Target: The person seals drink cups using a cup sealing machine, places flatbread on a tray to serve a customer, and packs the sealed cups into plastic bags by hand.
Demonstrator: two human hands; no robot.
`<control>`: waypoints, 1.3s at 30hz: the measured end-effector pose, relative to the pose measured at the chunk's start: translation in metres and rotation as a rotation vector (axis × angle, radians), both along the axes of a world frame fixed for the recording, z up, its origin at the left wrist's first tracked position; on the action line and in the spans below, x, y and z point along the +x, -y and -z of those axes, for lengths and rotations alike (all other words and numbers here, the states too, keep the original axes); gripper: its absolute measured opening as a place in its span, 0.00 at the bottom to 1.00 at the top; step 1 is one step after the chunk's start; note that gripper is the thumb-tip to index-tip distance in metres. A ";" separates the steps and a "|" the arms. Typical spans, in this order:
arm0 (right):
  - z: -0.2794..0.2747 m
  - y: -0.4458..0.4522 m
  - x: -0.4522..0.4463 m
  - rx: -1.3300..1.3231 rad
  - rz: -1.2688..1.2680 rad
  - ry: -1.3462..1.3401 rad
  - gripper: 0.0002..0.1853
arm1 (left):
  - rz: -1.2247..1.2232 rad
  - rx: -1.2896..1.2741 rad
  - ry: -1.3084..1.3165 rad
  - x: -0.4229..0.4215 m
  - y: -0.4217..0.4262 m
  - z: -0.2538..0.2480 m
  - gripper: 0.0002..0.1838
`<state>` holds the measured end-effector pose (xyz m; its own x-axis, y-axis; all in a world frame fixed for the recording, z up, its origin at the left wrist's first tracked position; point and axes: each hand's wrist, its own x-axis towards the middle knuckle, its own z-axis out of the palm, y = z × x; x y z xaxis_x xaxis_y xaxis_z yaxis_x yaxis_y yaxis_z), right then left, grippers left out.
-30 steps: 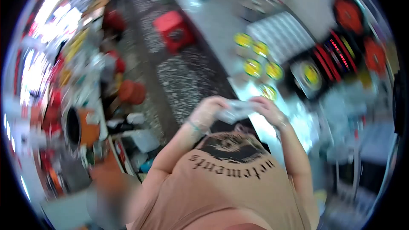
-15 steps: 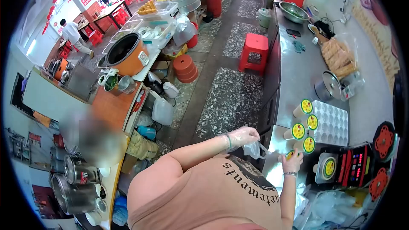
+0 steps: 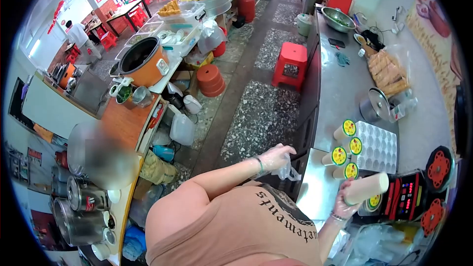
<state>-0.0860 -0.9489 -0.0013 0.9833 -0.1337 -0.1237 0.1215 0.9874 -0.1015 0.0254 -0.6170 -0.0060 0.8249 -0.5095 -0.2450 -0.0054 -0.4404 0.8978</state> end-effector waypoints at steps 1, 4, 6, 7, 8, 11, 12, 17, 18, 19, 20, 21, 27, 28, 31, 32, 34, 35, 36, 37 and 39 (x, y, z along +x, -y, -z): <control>-0.003 -0.009 -0.001 0.012 -0.081 0.119 0.33 | 0.039 -0.016 -0.051 0.002 0.007 -0.005 0.25; -0.024 -0.041 0.002 -0.046 -0.132 0.252 0.35 | 0.069 -0.035 -0.096 0.002 0.015 -0.016 0.29; -0.028 -0.046 0.003 0.075 -0.149 0.200 0.34 | -0.025 -0.165 -0.200 -0.001 0.023 0.007 0.31; -0.019 -0.042 0.006 0.005 -0.200 0.233 0.35 | -0.054 -0.079 -0.065 0.002 0.027 0.020 0.31; -0.021 -0.043 0.008 -0.110 -0.195 0.209 0.36 | -0.150 -0.146 -0.057 0.006 0.029 0.030 0.26; -0.052 -0.058 0.008 -0.427 0.085 -0.344 0.35 | -0.430 -0.461 0.021 0.039 0.026 0.055 0.10; -0.049 -0.052 0.012 -0.575 0.010 -0.193 0.35 | -0.448 -0.375 0.352 0.045 0.021 0.043 0.09; -0.030 -0.083 0.030 -0.990 0.191 -0.142 0.32 | -0.471 -0.491 0.446 0.047 0.019 -0.015 0.08; -0.026 -0.089 0.032 -1.167 0.233 -0.129 0.32 | -0.438 -0.447 0.526 0.044 0.020 -0.022 0.09; -0.028 -0.100 0.035 -1.305 0.275 -0.156 0.31 | -0.416 -0.405 0.530 0.037 0.022 -0.033 0.09; -0.016 -0.101 0.040 -1.399 0.305 -0.118 0.30 | -0.397 -0.357 0.542 0.028 0.028 -0.040 0.10; -0.019 -0.106 0.043 -1.504 0.377 -0.123 0.30 | -0.343 -0.266 0.747 0.024 0.032 -0.041 0.10; -0.009 -0.130 0.064 -0.868 0.323 -0.175 0.29 | -0.194 -0.685 0.418 -0.008 0.049 -0.055 0.10; -0.004 -0.130 0.068 -0.829 0.342 -0.182 0.29 | -0.086 -0.437 0.729 -0.006 0.044 -0.044 0.10; -0.006 -0.130 0.066 -0.784 0.271 -0.162 0.29 | -0.001 -0.416 0.602 -0.004 0.030 -0.059 0.13; -0.004 -0.130 0.067 -0.741 0.223 -0.229 0.31 | 0.028 -0.473 0.482 -0.001 0.027 -0.054 0.16; -0.003 -0.127 0.067 -0.661 0.113 -0.196 0.34 | -0.109 -0.772 0.192 0.003 0.033 -0.055 0.16; 0.000 -0.126 0.064 -0.702 0.112 -0.201 0.34 | -0.137 -0.636 0.372 0.013 0.030 -0.045 0.21; 0.000 -0.126 0.063 -0.739 0.124 -0.206 0.35 | -0.166 -0.632 0.390 0.016 0.027 -0.048 0.21; 0.000 -0.126 0.062 -0.761 0.135 -0.243 0.37 | -0.196 -0.643 0.166 0.016 0.027 -0.051 0.26; -0.006 -0.126 0.058 -0.781 0.121 -0.217 0.37 | -0.222 -0.565 0.106 0.018 0.030 -0.054 0.46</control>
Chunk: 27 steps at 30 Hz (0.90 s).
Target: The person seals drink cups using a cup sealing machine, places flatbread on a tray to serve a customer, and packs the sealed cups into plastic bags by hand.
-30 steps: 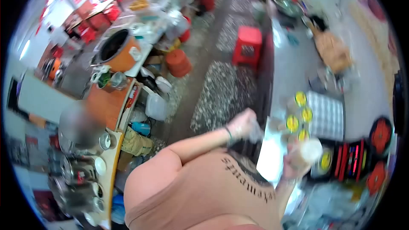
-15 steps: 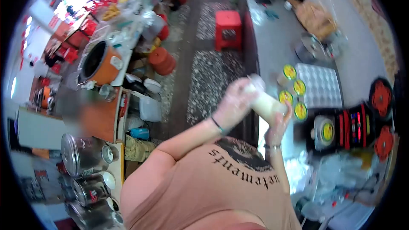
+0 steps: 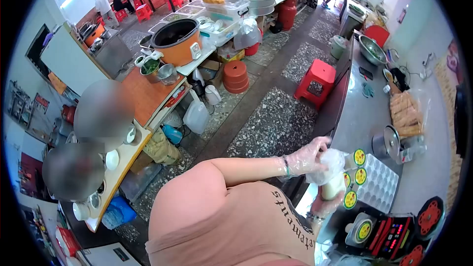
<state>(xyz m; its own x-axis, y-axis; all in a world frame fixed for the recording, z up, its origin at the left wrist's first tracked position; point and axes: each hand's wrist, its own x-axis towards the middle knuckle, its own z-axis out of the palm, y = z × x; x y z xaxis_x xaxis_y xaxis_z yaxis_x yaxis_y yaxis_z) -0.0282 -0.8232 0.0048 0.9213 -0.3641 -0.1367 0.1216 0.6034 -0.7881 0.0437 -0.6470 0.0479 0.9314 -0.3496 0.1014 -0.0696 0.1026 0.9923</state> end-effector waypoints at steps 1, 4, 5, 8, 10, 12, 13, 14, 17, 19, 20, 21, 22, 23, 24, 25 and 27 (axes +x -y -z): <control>-0.003 0.001 -0.002 -0.014 -0.009 0.011 0.37 | -0.010 -0.002 0.004 0.006 -0.001 0.001 0.46; -0.002 0.001 -0.010 -0.055 -0.037 0.025 0.35 | 0.229 0.203 0.257 0.013 -0.003 0.009 0.47; -0.002 0.001 -0.011 -0.078 -0.026 0.032 0.33 | 0.227 0.200 0.258 0.008 0.000 0.005 0.47; -0.018 -0.012 -0.012 -0.315 0.104 0.039 0.35 | 0.148 -0.344 -0.468 -0.002 0.007 -0.004 0.37; -0.007 -0.011 -0.007 -0.605 0.123 0.132 0.37 | 0.167 -0.621 -0.536 -0.007 0.014 0.003 0.34; -0.002 -0.010 -0.009 -0.967 0.119 0.251 0.46 | 0.140 -0.900 -0.692 -0.009 0.024 0.014 0.26; -0.004 -0.011 -0.009 -0.971 0.121 0.252 0.46 | 0.144 -0.902 -0.690 -0.007 0.026 0.025 0.26; -0.009 -0.014 -0.010 -0.964 0.046 0.299 0.47 | 0.121 -0.887 -0.753 -0.008 0.025 0.027 0.25; -0.010 -0.009 -0.015 -0.851 -0.153 0.288 0.47 | 0.044 -0.864 -0.920 -0.002 0.035 0.054 0.22; -0.003 0.008 -0.014 -1.111 -0.150 0.328 0.44 | 0.071 -0.854 -1.020 -0.006 0.031 0.049 0.24; -0.003 0.008 -0.018 -1.041 -0.079 0.258 0.43 | 0.056 -0.844 -1.043 -0.006 0.032 0.056 0.24; -0.004 0.006 -0.015 -0.962 -0.016 0.211 0.42 | 0.030 -0.727 -1.043 -0.010 0.029 0.047 0.25; -0.002 0.011 -0.013 -0.854 -0.001 0.180 0.38 | 0.058 -0.687 -1.091 -0.009 0.027 0.048 0.24; -0.002 0.014 -0.015 -0.856 0.027 0.166 0.38 | 0.078 -0.651 -1.147 -0.012 0.027 0.051 0.24; 0.000 0.016 -0.009 -0.652 -0.008 0.021 0.35 | 0.159 -0.615 -1.154 -0.013 0.028 0.055 0.24; 0.005 0.019 -0.003 -0.442 -0.045 -0.114 0.33 | 0.198 -0.584 -1.188 -0.014 0.029 0.056 0.24; 0.032 0.030 0.000 -0.383 -0.147 -0.118 0.32 | 0.268 -0.497 -1.221 -0.015 0.034 0.081 0.25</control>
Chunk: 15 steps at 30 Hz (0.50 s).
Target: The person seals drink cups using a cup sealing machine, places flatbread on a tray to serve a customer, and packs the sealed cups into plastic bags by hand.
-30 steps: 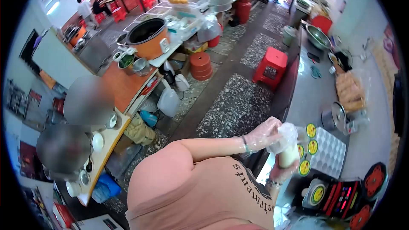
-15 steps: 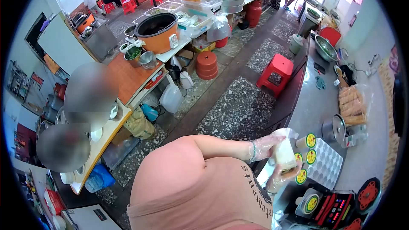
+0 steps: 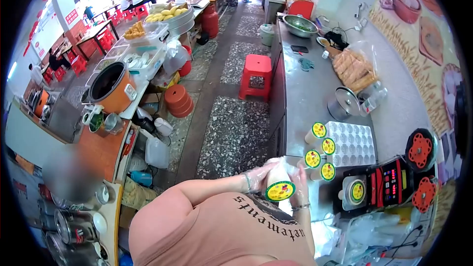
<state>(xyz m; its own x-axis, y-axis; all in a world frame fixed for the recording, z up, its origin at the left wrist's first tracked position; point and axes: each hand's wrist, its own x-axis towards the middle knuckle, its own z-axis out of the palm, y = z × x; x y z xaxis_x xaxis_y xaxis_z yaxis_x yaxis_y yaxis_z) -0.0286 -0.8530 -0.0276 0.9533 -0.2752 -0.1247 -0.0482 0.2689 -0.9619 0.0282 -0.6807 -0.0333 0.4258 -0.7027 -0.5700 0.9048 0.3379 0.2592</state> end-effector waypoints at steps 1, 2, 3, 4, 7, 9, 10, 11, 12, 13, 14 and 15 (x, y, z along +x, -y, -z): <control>-0.001 -0.003 -0.006 0.096 -0.053 -0.132 0.30 | 0.065 -0.001 -0.053 -0.001 0.002 0.011 0.26; -0.005 -0.007 -0.013 0.192 -0.108 -0.263 0.28 | 0.070 0.003 -0.057 -0.007 0.002 0.001 0.26; -0.014 -0.011 -0.015 0.218 -0.106 -0.253 0.18 | 0.116 0.064 -0.038 -0.011 0.001 -0.021 0.26; -0.009 -0.008 -0.018 0.221 -0.102 -0.250 0.18 | 0.163 0.124 -0.018 -0.012 0.000 -0.034 0.27; -0.003 -0.004 -0.025 -0.228 0.015 -0.095 0.07 | 0.199 0.086 0.071 -0.015 0.008 -0.003 0.25; -0.022 -0.012 -0.036 -0.159 0.036 -0.092 0.08 | 0.236 0.090 0.088 -0.017 0.011 0.011 0.24; -0.027 -0.013 -0.037 -0.094 0.053 -0.085 0.10 | 0.253 -0.007 0.066 -0.018 0.011 0.010 0.23; -0.021 -0.009 -0.041 -0.047 0.044 -0.087 0.10 | 0.268 -0.104 0.046 -0.017 0.011 0.008 0.21; -0.014 -0.005 -0.045 -0.046 0.047 -0.087 0.10 | 0.271 -0.103 0.046 -0.016 0.015 0.015 0.21; -0.008 -0.002 -0.049 -0.039 0.077 -0.102 0.10 | 0.308 -0.110 -0.053 -0.014 0.022 0.026 0.19; -0.004 0.000 -0.053 -0.031 0.110 -0.118 0.10 | 0.345 -0.117 -0.153 -0.015 0.031 0.034 0.18; -0.004 0.002 -0.054 -0.026 0.171 -0.146 0.10 | 0.401 -0.022 -0.117 -0.018 0.042 0.037 0.20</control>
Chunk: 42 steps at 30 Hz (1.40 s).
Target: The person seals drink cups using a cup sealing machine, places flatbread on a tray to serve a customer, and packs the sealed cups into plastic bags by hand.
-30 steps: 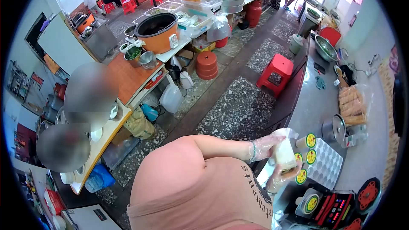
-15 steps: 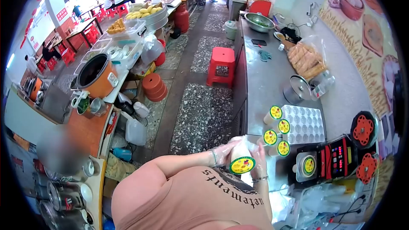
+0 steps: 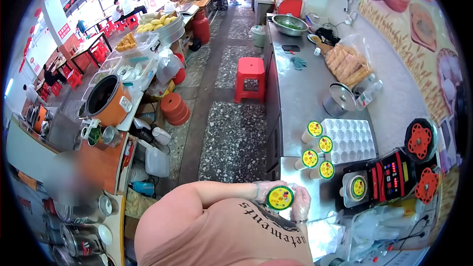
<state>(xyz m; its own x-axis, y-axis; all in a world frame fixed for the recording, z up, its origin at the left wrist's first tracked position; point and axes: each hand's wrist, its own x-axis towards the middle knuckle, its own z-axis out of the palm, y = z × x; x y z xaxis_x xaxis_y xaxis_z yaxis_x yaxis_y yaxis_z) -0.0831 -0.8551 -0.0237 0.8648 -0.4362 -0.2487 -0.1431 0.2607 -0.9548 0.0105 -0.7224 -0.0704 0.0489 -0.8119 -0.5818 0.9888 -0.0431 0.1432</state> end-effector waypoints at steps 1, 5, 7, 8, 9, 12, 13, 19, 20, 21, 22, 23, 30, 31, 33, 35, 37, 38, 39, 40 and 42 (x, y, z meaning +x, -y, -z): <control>0.001 0.003 -0.003 -0.001 0.005 0.000 0.10 | -0.001 0.005 0.001 -0.002 0.008 0.007 0.22; 0.026 0.029 -0.026 -0.061 0.061 -0.006 0.05 | 0.174 0.062 0.007 -0.004 0.028 -0.032 0.23; 0.037 0.046 -0.038 -0.065 -0.020 -0.085 0.04 | 0.222 0.029 0.022 -0.008 0.041 -0.027 0.25; 0.034 0.050 -0.042 -0.045 0.031 -0.127 0.04 | 0.246 0.015 0.042 -0.012 0.056 -0.006 0.27; 0.039 0.056 -0.045 -0.046 0.026 -0.129 0.04 | 0.263 0.002 0.063 -0.016 0.072 0.018 0.29; 0.068 0.084 -0.058 -0.072 0.144 -0.123 0.05 | 0.273 0.056 0.241 -0.033 0.104 0.057 0.25; 0.077 0.094 -0.059 -0.073 0.138 -0.120 0.05 | 0.288 0.098 0.412 -0.034 0.112 0.060 0.24; 0.122 0.135 -0.058 -0.271 0.075 -0.158 0.08 | 0.217 0.281 0.342 -0.040 0.131 0.044 0.24; 0.125 0.137 -0.055 -0.233 0.106 -0.140 0.08 | 0.269 0.259 0.365 -0.040 0.129 0.038 0.28; 0.128 0.137 -0.052 -0.193 0.136 -0.117 0.09 | 0.319 0.239 0.390 -0.037 0.125 0.032 0.34; 0.129 0.137 -0.052 -0.186 0.142 -0.120 0.11 | 0.341 0.202 0.549 -0.039 0.120 0.024 0.39; 0.126 0.137 -0.053 -0.183 0.142 -0.124 0.11 | 0.342 0.204 0.545 -0.038 0.122 0.035 0.39; 0.108 0.129 -0.057 -0.702 0.388 -0.133 0.14 | 0.686 0.413 1.769 -0.032 0.116 0.010 0.45; 0.109 0.131 -0.058 -0.709 0.399 -0.136 0.14 | 0.688 0.398 1.774 -0.034 0.117 0.009 0.45; 0.115 0.136 -0.064 -1.177 0.415 -0.070 0.15 | 0.588 0.002 2.418 -0.038 0.116 0.008 0.43; 0.116 0.138 -0.069 -0.827 0.398 -0.150 0.14 | 0.847 -0.088 2.416 -0.039 0.118 0.004 0.41; 0.116 0.138 -0.066 -0.478 0.373 -0.213 0.14 | 0.857 -0.031 2.435 -0.042 0.121 0.012 0.40; 0.115 0.134 -0.064 -0.255 0.418 -0.217 0.13 | 0.868 -0.003 2.444 -0.041 0.122 0.014 0.40; 0.115 0.130 -0.063 -0.033 0.456 -0.221 0.12 | 0.870 -0.007 2.445 -0.038 0.123 0.013 0.40; 0.115 0.126 -0.063 -0.034 0.456 -0.224 0.12 | 0.906 -0.012 2.409 -0.036 0.124 0.011 0.40; 0.113 0.121 -0.059 -0.134 0.506 -0.297 0.11 | 0.944 -0.002 2.371 -0.035 0.126 0.013 0.40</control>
<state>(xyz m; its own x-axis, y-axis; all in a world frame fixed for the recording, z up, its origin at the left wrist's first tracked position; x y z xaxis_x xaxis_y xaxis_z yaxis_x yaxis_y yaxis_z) -0.1424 -0.9765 -0.1369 0.4438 -0.8197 -0.3622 -0.2982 0.2460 -0.9223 -0.0244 -0.8487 -0.0831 0.0917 -0.9849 -0.1471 -0.9047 -0.1441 0.4008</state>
